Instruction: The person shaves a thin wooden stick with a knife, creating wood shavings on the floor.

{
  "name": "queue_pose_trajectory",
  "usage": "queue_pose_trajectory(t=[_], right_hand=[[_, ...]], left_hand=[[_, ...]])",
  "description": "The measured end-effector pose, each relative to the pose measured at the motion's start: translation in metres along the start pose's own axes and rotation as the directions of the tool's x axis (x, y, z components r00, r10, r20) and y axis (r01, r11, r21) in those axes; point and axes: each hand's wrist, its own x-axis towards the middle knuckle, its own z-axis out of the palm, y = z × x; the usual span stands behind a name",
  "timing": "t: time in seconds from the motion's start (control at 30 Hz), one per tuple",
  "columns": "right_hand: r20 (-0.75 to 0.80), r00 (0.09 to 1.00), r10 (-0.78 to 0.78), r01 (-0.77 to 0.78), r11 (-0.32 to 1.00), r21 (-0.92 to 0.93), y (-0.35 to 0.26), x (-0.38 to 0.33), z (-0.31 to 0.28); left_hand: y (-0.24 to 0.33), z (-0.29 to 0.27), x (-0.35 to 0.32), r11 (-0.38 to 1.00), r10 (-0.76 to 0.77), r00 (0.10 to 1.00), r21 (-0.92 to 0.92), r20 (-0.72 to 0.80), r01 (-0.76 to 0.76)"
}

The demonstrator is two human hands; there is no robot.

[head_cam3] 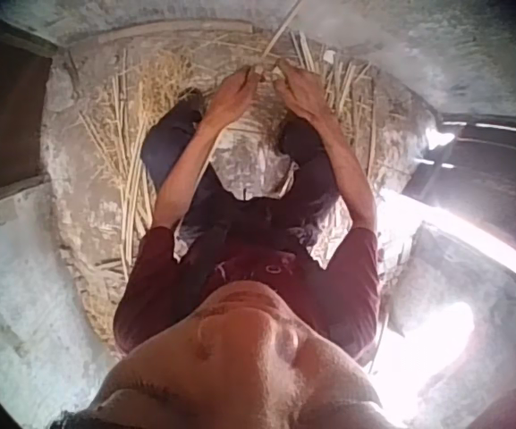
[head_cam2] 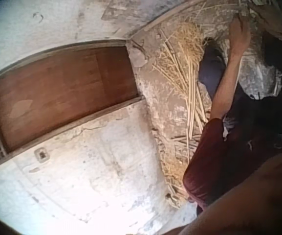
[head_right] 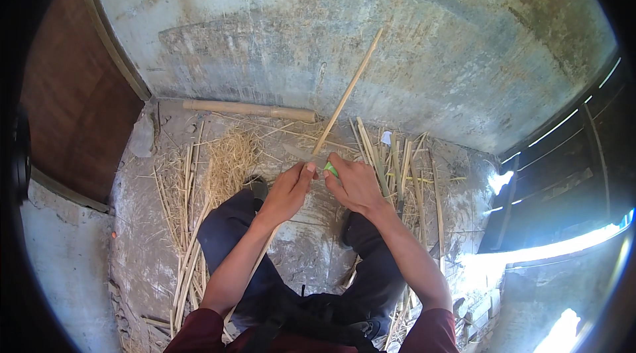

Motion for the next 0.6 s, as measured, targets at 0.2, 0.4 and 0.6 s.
queue_pose_trajectory(t=[0.2,0.4,0.6], right_hand=[[0.005,1.0,-0.011,0.011,1.0,0.002,0.005,-0.002,0.002],[-0.017,1.0,-0.014,0.013,1.0,-0.028,0.004,-0.002,-0.001],[-0.043,0.999,-0.019,0.017,0.999,-0.046,0.006,-0.004,-0.001]], left_hand=[[-0.004,0.005,0.001,0.998,0.038,0.998,0.051,-0.04,-0.036],[0.001,0.008,0.001,0.996,0.058,0.996,0.065,-0.07,-0.053],[0.002,0.01,0.003,0.996,0.046,0.997,0.083,-0.064,-0.04]])
